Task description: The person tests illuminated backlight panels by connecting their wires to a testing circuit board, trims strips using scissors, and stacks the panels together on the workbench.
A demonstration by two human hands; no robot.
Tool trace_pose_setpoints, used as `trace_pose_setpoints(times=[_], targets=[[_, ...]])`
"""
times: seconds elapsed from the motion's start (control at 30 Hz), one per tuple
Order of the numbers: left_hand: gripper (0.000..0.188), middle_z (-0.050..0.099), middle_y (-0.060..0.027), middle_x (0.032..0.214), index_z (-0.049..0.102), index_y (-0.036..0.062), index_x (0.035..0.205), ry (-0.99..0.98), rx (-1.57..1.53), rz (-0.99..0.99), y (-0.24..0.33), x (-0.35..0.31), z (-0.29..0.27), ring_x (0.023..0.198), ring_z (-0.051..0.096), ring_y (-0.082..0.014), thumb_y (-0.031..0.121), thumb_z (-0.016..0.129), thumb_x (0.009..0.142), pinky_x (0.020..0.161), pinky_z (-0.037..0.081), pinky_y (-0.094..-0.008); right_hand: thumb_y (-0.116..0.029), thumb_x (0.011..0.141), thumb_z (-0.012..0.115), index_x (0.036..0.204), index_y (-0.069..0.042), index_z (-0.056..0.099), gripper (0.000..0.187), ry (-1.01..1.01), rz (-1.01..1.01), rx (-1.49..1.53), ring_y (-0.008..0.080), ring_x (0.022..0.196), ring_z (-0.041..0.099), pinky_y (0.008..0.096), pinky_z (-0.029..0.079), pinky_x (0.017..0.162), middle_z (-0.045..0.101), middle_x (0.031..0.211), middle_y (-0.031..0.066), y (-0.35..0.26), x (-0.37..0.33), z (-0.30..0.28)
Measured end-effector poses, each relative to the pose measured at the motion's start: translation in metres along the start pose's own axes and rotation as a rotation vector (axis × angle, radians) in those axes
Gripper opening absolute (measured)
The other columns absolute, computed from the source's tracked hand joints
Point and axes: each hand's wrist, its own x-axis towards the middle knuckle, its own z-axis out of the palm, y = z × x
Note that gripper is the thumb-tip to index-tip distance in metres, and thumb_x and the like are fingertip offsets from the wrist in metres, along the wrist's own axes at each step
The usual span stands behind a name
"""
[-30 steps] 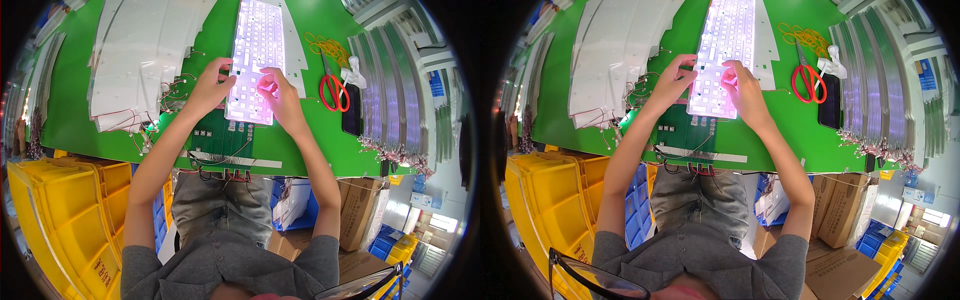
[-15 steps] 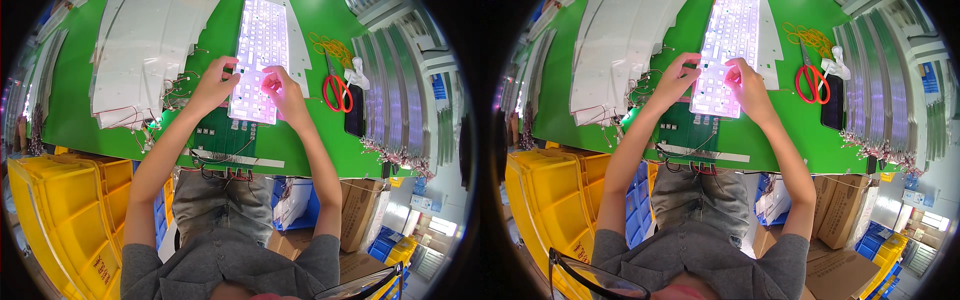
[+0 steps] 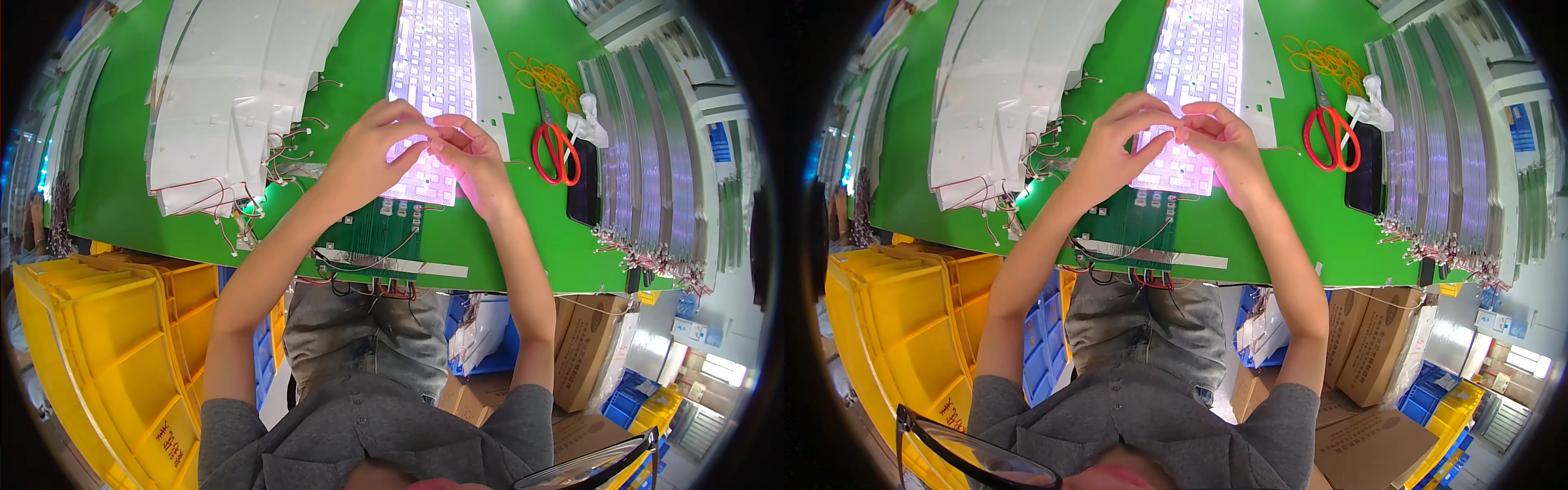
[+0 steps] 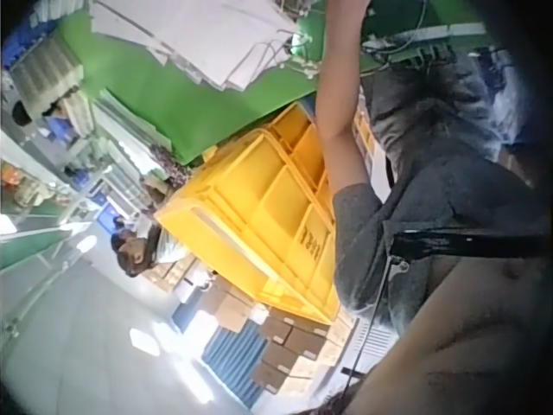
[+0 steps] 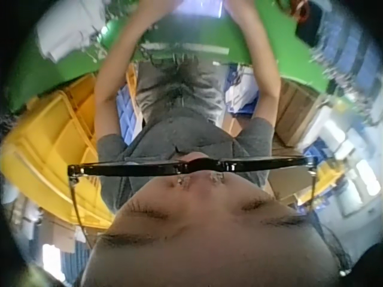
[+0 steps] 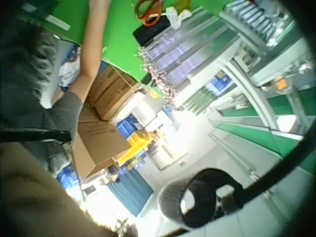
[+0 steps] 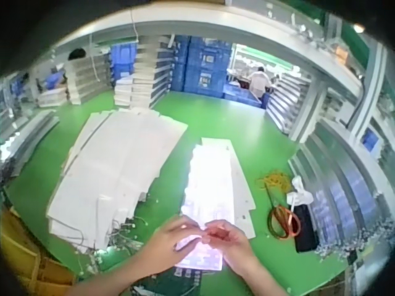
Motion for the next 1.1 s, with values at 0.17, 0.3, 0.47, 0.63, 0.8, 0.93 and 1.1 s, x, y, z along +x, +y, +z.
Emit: trace_pose_setpoints(times=[0.17,0.3,0.47,0.63,0.8,0.93,1.1], targets=[[0.018,0.058,-0.0053,0.086,0.063,0.0038,0.089,0.003,-0.023,0.020,0.000,-0.001,0.000,0.079,0.056,-0.0183,-0.002,0.064,0.073,0.064,0.045,-0.0270,-0.002,0.078,0.065,0.104,-0.002,0.056,0.027,-0.016,0.064,0.089,0.0123,0.085,0.059,0.0227,0.046,0.078,0.061,0.090,0.0068,0.000,-0.004,-0.003],[0.016,0.058,-0.0060,0.084,0.062,0.0027,0.087,-0.005,-0.044,-0.016,0.003,-0.001,0.002,0.076,0.056,-0.0168,-0.005,0.063,0.073,0.061,0.045,-0.0251,0.000,0.077,0.066,0.099,0.000,0.058,0.023,0.044,-0.061,-0.151,0.0112,0.085,0.060,0.0216,0.047,0.077,0.063,0.093,0.0075,-0.003,-0.009,0.003],[0.014,0.056,-0.0053,0.081,0.060,0.0038,0.083,0.024,-0.087,-0.054,0.005,0.001,0.001,0.070,0.056,-0.0170,-0.003,0.063,0.072,0.058,0.045,-0.0259,0.003,0.077,0.065,0.098,0.001,0.058,0.022,0.063,-0.193,-0.173,0.0102,0.084,0.060,0.0203,0.048,0.074,0.063,0.094,0.0071,-0.005,-0.017,0.019],[0.016,0.059,-0.0054,0.083,0.061,0.0027,0.084,0.027,-0.150,-0.087,0.005,0.001,0.001,0.070,0.056,-0.0126,-0.006,0.064,0.071,0.057,0.044,-0.0223,0.003,0.077,0.064,0.098,0.000,0.058,0.022,0.106,-0.236,-0.184,0.0094,0.080,0.060,0.0205,0.047,0.070,0.063,0.092,0.0057,-0.002,-0.017,0.019],[0.009,0.060,-0.0059,0.077,0.064,0.0015,0.083,0.033,-0.222,-0.076,0.008,0.003,-0.002,0.067,0.058,-0.0124,-0.001,0.064,0.075,0.055,0.045,-0.0227,-0.001,0.078,0.064,0.098,-0.002,0.058,0.021,0.141,-0.045,0.079,0.0068,0.070,0.056,0.0179,0.044,0.061,0.062,0.089,0.0050,-0.005,-0.018,0.009],[0.013,0.060,-0.0048,0.083,0.065,0.0010,0.089,-0.027,-0.458,-0.255,0.004,0.001,-0.003,0.073,0.057,-0.0092,-0.003,0.063,0.077,0.059,0.045,-0.0201,-0.003,0.079,0.063,0.103,-0.002,0.056,0.024,0.066,0.075,0.313,0.0046,0.064,0.050,0.0166,0.040,0.054,0.062,0.087,0.0050,-0.009,-0.019,0.008],[0.015,0.060,-0.0038,0.084,0.065,0.0020,0.090,-0.020,-0.591,-0.324,0.004,0.001,0.000,0.075,0.057,-0.0094,-0.003,0.063,0.077,0.061,0.047,-0.0192,-0.003,0.080,0.062,0.107,-0.002,0.053,0.028,0.034,0.105,0.374,0.0034,0.061,0.046,0.0159,0.037,0.052,0.060,0.081,0.0026,-0.008,-0.019,0.008]])
